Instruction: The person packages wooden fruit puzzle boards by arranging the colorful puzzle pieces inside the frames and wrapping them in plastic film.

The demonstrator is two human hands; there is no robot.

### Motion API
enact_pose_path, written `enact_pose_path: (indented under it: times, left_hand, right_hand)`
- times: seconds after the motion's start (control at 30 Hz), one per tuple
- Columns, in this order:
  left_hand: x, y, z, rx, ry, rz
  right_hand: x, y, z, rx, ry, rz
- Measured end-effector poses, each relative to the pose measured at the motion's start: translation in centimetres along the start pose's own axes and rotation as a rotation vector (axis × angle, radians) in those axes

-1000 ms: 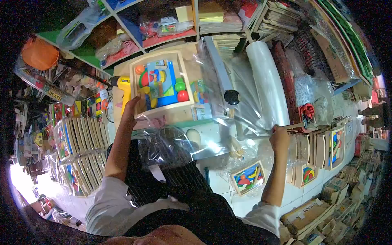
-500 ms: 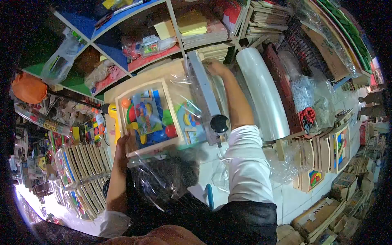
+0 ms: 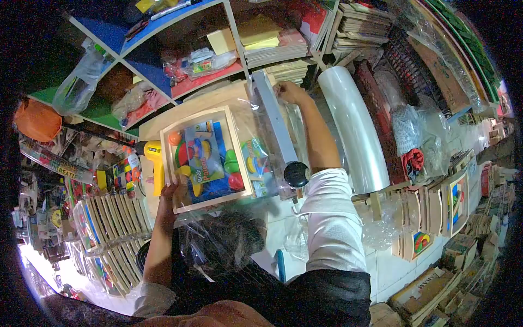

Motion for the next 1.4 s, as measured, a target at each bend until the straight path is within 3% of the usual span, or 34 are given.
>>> enact_pose_path:
  times: [0.13, 0.23, 0.33, 0.43, 0.47, 0.57, 0.67, 0.73, 0.8, 0.9, 1.0, 1.1, 1.17, 1.27, 1.37, 1.4]
  left_hand:
    - [-2.3, 1.5, 1.1, -0.062, 0.016, 0.017]
    - [-2.1, -1.6, -1.6, 0.003, 0.056, -0.181]
    - [-5.9, -0.9, -1.2, 0.03, 0.001, -0.211]
    - [-8.8, 0.4, -0.6, 0.05, 0.048, -0.192]
    - [-8.8, 0.4, -0.5, 0.003, 0.004, -0.196]
    - [-8.0, -0.2, -1.3, 0.013, 0.017, -0.187]
    - [-7.6, -1.2, -2.2, 0.038, 0.092, -0.196]
    - [-7.4, -2.2, -3.0, -0.01, 0.047, -0.244]
    - [-7.9, -1.8, -2.7, -0.009, 0.015, -0.215]
    - [-8.0, -1.8, -2.6, -0.038, 0.026, -0.227]
    - [-8.7, -0.7, -1.4, 0.004, 0.065, -0.21]
    - [-8.1, -1.9, -2.2, -0.013, 0.056, -0.236]
    - [-8.6, -1.4, -1.7, -0.022, 0.063, -0.222]
    - [-8.9, -1.1, -1.3, -0.021, 0.09, -0.263]
    - [-10.3, 1.7, 0.7, 0.023, 0.052, -0.101]
    - [-10.2, 1.4, 0.8, -0.049, 0.026, -0.171]
  right_hand:
    - [5.0, 2.7, 1.7, -0.182, 0.369, 0.095]
    - [10.0, 6.6, -3.0, -0.425, 0.647, 0.219]
    - [12.4, 7.1, -4.2, -0.481, 0.99, 0.343]
    - [12.4, 7.3, -5.0, -0.449, 1.083, 0.396]
    - [12.0, 7.2, -5.3, -0.474, 1.14, 0.292]
    - [10.6, 8.4, -8.3, -0.379, 1.051, 0.624]
    - [7.6, 11.7, -10.8, -0.086, 0.425, 0.803]
    - [4.1, 14.4, -10.1, 0.001, -0.191, 0.647]
    - [1.1, 18.9, -12.6, -0.083, -0.421, 0.493]
    - [-6.1, 22.0, -3.7, -0.05, 0.116, 0.238]
    - [-2.8, 23.3, -5.4, -0.519, 0.433, -0.026]
    - [-0.1, 21.6, -11.6, -0.183, -0.383, 0.438]
    - [-0.1, 19.4, -13.3, 0.044, -0.273, 0.484]
    - [-2.4, 18.0, -16.4, 0.002, -0.689, 0.416]
    - [-3.1, 18.7, -16.8, -0.025, -0.795, 0.363]
    - [-3.2, 19.0, -16.7, -0.027, -0.796, 0.351]
Point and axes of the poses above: each hand's wrist, its own y-axis away from the middle knuckle, its own x-axis out of the back of the hand, z = x × y, the point moved 3 cm from there along -y, towards the middle knuckle, and after that the axes turned 7 degrees about y, right-handed, at the moved point
